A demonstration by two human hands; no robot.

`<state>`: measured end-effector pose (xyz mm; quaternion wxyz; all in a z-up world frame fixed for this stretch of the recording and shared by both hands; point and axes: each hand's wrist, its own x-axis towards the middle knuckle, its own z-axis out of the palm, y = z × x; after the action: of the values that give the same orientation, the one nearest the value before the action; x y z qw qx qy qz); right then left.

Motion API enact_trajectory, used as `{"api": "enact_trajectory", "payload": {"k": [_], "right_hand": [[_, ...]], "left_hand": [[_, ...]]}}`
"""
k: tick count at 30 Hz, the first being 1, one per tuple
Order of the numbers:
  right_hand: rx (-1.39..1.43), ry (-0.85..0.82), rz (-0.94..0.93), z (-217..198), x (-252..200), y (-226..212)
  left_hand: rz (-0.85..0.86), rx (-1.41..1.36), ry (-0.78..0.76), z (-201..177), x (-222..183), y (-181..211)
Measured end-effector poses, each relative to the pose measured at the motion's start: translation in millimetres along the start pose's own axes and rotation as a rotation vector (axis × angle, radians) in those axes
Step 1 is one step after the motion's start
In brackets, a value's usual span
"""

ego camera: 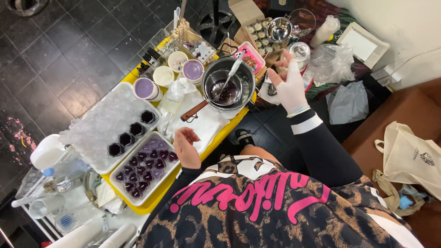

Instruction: The person stirs dark melted wax in a metal pot with a stick, then pours the wax from a small pitcher into flower-shaped molds on a tray. They wipe their glove with a tissue, handle a stack of plastic cups, and later scoop a white powdery substance from a large glass jar.

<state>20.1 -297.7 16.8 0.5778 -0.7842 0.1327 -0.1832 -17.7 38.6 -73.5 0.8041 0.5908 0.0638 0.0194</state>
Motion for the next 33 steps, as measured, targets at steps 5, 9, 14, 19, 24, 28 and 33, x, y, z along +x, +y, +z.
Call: {"api": "enact_trajectory", "payload": {"k": [5, 9, 14, 19, 24, 28, 33], "right_hand": [[0.018, -0.01, 0.288, -11, -3, 72], [-0.014, -0.012, 0.386, -19, -10, 84], [-0.041, 0.066, 0.309, -33, -6, 99], [0.031, 0.095, 0.495, -70, 22, 137], [-0.039, 0.058, 0.422, -125, 76, 181], [-0.119, -0.009, 0.416, -179, 132, 259], [-0.459, -0.07, 0.613, -235, 207, 280]], "left_hand": [[-0.012, 0.128, -0.099, -17, -13, -32], [-0.132, 0.11, -0.401, -29, -14, -53], [-0.319, 0.122, -0.738, 4, -7, -30], [-0.434, 0.157, -0.934, 51, 6, -48], [-0.37, 0.234, -1.015, 117, 26, -87], [-0.417, 0.196, -0.871, 189, 32, -130], [-0.384, 0.23, -0.485, 277, 42, -148]]}}
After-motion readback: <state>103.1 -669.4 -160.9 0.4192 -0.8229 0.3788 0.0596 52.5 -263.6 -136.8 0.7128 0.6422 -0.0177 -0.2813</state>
